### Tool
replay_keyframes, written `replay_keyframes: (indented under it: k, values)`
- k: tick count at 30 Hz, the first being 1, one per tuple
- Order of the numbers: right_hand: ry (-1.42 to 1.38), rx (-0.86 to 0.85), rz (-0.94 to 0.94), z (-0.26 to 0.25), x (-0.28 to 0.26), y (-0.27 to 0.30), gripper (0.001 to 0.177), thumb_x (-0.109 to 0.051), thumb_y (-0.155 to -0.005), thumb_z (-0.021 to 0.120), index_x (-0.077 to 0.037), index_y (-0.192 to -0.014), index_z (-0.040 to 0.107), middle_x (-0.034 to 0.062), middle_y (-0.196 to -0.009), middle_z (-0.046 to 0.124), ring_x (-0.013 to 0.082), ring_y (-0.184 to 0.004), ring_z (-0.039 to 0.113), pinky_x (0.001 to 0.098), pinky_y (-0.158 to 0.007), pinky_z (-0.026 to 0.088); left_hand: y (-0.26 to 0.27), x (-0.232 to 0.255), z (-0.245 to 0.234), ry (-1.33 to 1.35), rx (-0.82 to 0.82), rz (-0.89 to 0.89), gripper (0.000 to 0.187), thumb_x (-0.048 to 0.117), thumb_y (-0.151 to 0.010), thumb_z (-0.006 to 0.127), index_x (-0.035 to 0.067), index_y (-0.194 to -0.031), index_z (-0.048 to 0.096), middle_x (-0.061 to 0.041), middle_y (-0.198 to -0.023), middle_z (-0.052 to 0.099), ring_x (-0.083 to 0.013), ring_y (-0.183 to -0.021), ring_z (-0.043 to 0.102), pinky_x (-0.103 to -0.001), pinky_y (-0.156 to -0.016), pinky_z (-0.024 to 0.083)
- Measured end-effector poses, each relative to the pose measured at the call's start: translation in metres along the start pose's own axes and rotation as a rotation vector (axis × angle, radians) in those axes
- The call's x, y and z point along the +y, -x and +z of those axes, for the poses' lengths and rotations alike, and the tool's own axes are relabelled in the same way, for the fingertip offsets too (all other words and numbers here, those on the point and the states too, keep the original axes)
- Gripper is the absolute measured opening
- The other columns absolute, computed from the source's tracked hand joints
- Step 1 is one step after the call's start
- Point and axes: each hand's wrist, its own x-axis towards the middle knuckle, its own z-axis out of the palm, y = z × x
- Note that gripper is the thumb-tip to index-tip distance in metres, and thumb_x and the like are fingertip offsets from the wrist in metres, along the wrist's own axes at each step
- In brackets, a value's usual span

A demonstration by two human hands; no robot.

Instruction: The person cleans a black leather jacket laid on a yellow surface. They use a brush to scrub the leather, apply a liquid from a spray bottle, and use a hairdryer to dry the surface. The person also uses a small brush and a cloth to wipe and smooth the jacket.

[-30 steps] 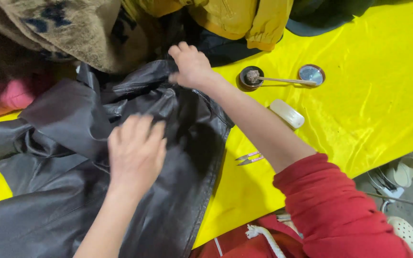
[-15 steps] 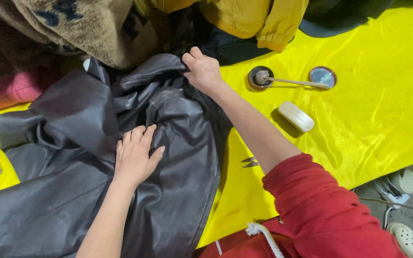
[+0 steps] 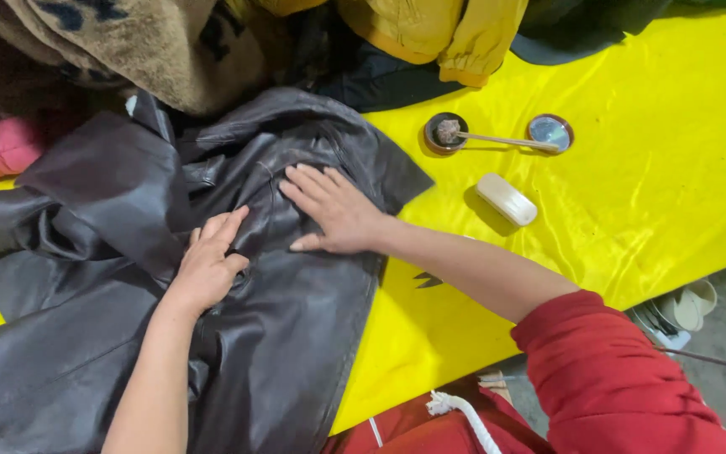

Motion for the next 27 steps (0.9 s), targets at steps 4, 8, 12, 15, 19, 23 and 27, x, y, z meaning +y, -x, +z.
replay_keyframes:
  k: [4, 8, 12, 15, 19, 23, 27]
  values:
    - [0.088, -0.109, 0.085, -0.011, 0.009, -0.001, 0.107, -0.087, -0.089, 0.046, -0.015, -0.165, 0.025, 0.0137, -0.17, 0.027, 0.0319, -0.158, 0.02, 0.0641, -0.121, 0.008, 0.017, 0.015, 0.002, -0.153, -0.004, -0.018, 0.079, 0.024, -0.093, 0.052, 0.031, -0.167, 0.023, -0.005, -0.156, 0.037, -0.0306, -0.138, 0.035, -0.052, -0.117, 0.027]
    - [0.018, -0.223, 0.106, -0.029, 0.002, -0.01, 0.115, -0.088, -0.081, 0.057, -0.014, -0.164, 0.026, 0.0142, -0.171, 0.023, 0.0325, -0.159, 0.015, 0.0689, -0.12, 0.007, 0.024, 0.014, 0.01, -0.129, 0.293, 0.186, 0.092, 0.016, -0.08, 0.065, 0.021, -0.164, 0.029, -0.018, -0.156, 0.031, -0.0403, -0.138, 0.041, -0.058, -0.111, 0.036]
    - [0.136, 0.161, -0.067, 0.032, -0.04, 0.009, 0.104, -0.094, -0.078, 0.037, -0.013, -0.141, 0.048, 0.0185, -0.15, 0.043, 0.0344, -0.144, 0.036, 0.0615, -0.11, 0.025, 0.034, 0.046, 0.035, -0.466, 0.792, 0.588, 0.063, 0.02, -0.08, 0.058, 0.014, -0.142, 0.057, -0.011, -0.14, 0.054, -0.0318, -0.142, 0.047, -0.051, -0.121, 0.028]
    - [0.04, 0.053, -0.089, 0.03, -0.075, 0.028, 0.092, -0.075, -0.085, 0.06, -0.005, -0.145, 0.049, 0.0218, -0.151, 0.042, 0.0375, -0.147, 0.036, 0.0592, -0.113, 0.029, 0.033, 0.042, 0.031, -0.462, 0.168, 0.194, 0.081, 0.042, -0.086, 0.058, 0.021, -0.16, 0.032, -0.006, -0.161, 0.039, -0.0284, -0.156, 0.022, -0.06, -0.123, 0.012]
    - [0.032, -0.004, -0.207, 0.011, -0.057, 0.058, 0.082, -0.071, -0.096, 0.046, -0.013, -0.153, 0.044, 0.017, -0.158, 0.041, 0.0346, -0.149, 0.035, 0.0564, -0.117, 0.026, 0.036, 0.012, 0.017, -0.492, 0.02, 0.118, 0.095, 0.071, -0.085, 0.059, 0.025, -0.162, 0.027, -0.01, -0.171, 0.021, -0.03, -0.158, 0.017, -0.057, -0.126, 0.012]
    - [-0.067, -0.253, -0.184, -0.02, -0.03, 0.072, 0.076, -0.071, -0.093, 0.05, -0.024, -0.152, 0.047, 0.0066, -0.163, 0.042, 0.0277, -0.152, 0.036, 0.0587, -0.121, 0.025, 0.035, 0.018, 0.012, -0.601, -0.049, 0.035, 0.128, 0.092, -0.066, 0.064, 0.026, -0.165, 0.016, -0.01, -0.174, 0.01, -0.0284, -0.161, 0.006, -0.056, -0.127, 0.008]
    - [-0.479, -0.7, 0.057, -0.121, 0.006, 0.056, 0.059, -0.055, -0.094, 0.057, -0.012, -0.133, 0.068, 0.0119, -0.142, 0.063, 0.03, -0.136, 0.053, 0.0453, -0.112, 0.039, 0.026, 0.001, 0.025, -0.634, -0.012, 0.052, 0.148, 0.105, -0.049, 0.057, 0.026, -0.164, 0.008, -0.009, -0.173, 0.005, -0.0285, -0.158, 0.002, -0.056, -0.123, 0.004]
